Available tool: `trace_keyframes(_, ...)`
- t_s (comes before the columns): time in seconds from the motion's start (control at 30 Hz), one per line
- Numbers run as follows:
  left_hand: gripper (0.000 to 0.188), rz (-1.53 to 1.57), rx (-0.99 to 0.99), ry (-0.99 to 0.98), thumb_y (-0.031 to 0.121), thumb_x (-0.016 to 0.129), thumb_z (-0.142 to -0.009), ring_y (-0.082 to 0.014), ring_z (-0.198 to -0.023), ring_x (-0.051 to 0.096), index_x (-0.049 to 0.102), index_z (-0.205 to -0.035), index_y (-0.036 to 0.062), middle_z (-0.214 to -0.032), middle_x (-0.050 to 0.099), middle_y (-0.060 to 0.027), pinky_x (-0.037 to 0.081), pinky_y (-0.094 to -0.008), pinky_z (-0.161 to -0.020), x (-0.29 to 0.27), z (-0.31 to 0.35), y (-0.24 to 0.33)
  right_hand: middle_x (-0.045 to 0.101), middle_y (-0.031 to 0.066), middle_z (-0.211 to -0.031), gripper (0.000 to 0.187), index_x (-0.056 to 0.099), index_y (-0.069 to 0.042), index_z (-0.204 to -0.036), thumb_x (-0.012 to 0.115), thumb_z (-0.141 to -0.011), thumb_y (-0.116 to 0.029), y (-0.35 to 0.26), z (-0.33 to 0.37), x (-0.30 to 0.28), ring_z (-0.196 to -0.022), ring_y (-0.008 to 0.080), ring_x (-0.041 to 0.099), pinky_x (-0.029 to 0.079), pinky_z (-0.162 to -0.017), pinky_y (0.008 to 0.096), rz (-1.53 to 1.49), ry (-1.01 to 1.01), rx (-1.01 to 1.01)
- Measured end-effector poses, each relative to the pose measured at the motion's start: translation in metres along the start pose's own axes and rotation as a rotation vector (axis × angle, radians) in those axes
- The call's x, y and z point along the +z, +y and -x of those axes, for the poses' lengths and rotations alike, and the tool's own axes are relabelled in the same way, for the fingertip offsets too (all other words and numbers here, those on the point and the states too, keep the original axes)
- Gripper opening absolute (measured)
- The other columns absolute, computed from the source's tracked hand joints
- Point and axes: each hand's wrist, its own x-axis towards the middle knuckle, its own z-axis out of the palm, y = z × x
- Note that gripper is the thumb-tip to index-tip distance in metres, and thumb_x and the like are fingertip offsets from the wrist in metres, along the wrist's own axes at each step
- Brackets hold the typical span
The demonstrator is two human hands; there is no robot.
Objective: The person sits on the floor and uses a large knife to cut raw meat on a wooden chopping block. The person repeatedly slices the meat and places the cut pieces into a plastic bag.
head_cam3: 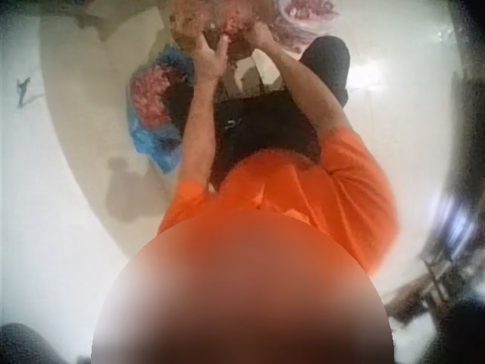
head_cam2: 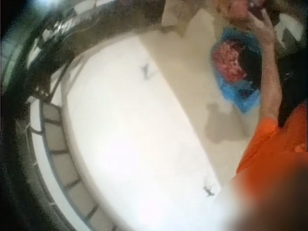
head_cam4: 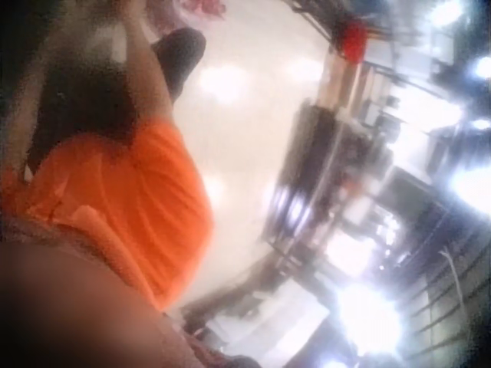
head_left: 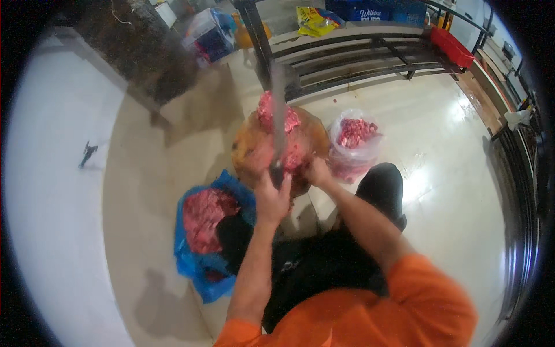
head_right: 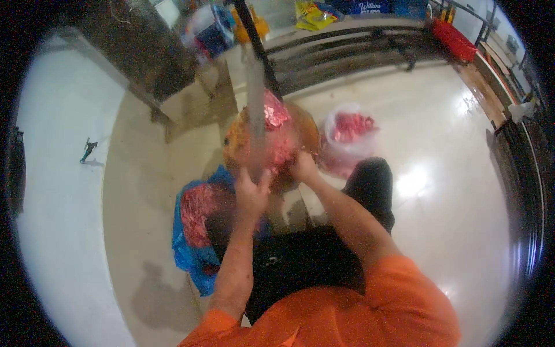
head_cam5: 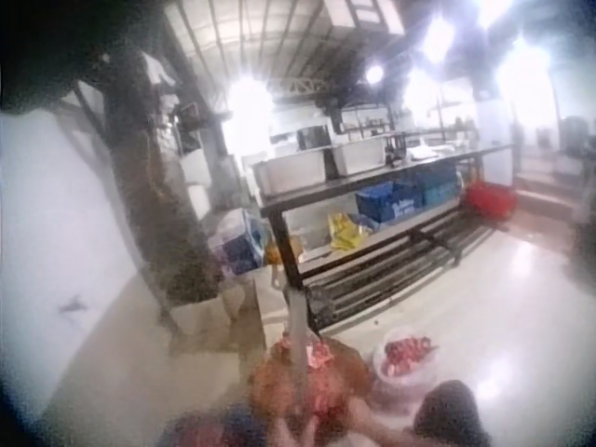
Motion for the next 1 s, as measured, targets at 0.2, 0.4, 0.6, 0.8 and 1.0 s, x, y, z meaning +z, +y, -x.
trace_keyframes(0.2, 0.043, -0.08, 0.26, 0.175, 0.024, 0.059, -0.089, -0.0438, -0.091, 0.063, 0.049, -0.116, -0.008, -0.096, 0.063, -0.0285, 0.05, -0.0455, -0.078, 0.01, -0.012, -0.006, 0.065, 0.0252, -0.087, 0.022, 0.065, 0.0, -0.095, 0.062, -0.078, -0.013, 0.005, -0.002, 0.006, -0.083, 0.0409, 0.065, 0.051, -0.076, 0.0471, -0.132, -0.074, 0.011)
trace_keyframes(0.4, 0.038, -0.325, -0.391, -0.428, 0.021, 0.059, -0.088, -0.0453, -0.089, 0.063, 0.047, -0.109, -0.0084, -0.099, 0.062, -0.0326, 0.05, -0.0466, -0.08, 0.031, 0.01, -0.05, 0.065, 0.0228, -0.089, 0.017, 0.066, -0.002, -0.09, 0.063, -0.079, -0.013, 0.0, 0.002, 0.03, -0.086, 0.0401, 0.063, 0.049, -0.08, 0.047, -0.042, 0.027, -0.071)
trace_keyframes(0.6, 0.048, -0.234, -0.328, -0.357, 0.024, 0.061, -0.087, -0.0477, -0.092, 0.061, 0.047, -0.12, -0.0076, -0.103, 0.06, -0.0341, 0.048, -0.0504, -0.082, 0.003, -0.003, -0.037, 0.064, 0.022, -0.088, 0.016, 0.066, -0.002, -0.087, 0.061, -0.08, -0.015, 0.0, -0.006, 0.036, -0.086, 0.0407, 0.061, 0.048, -0.079, 0.0497, 0.007, 0.03, -0.059)
trace_keyframes(0.8, 0.047, 0.016, 0.01, -0.037, 0.028, 0.06, -0.089, -0.0472, -0.095, 0.06, 0.049, -0.121, -0.005, -0.104, 0.062, -0.0285, 0.048, -0.0494, -0.082, -0.015, -0.015, 0.015, 0.065, 0.0229, -0.088, 0.016, 0.067, -0.001, -0.087, 0.06, -0.08, -0.012, -0.009, -0.001, 0.027, -0.08, 0.0412, 0.063, 0.05, -0.075, 0.0487, 0.011, -0.087, -0.016)
trace_keyframes(1.0, 0.04, -0.176, -0.024, -0.092, 0.026, 0.059, -0.089, -0.0458, -0.101, 0.058, 0.051, -0.113, -0.0055, -0.103, 0.062, -0.0292, 0.047, -0.0485, -0.084, 0.02, -0.007, -0.048, 0.065, 0.0228, -0.088, 0.014, 0.067, -0.001, -0.088, 0.061, -0.078, -0.01, -0.012, 0.003, 0.024, -0.082, 0.0413, 0.063, 0.05, -0.074, 0.0486, -0.104, -0.029, -0.024)
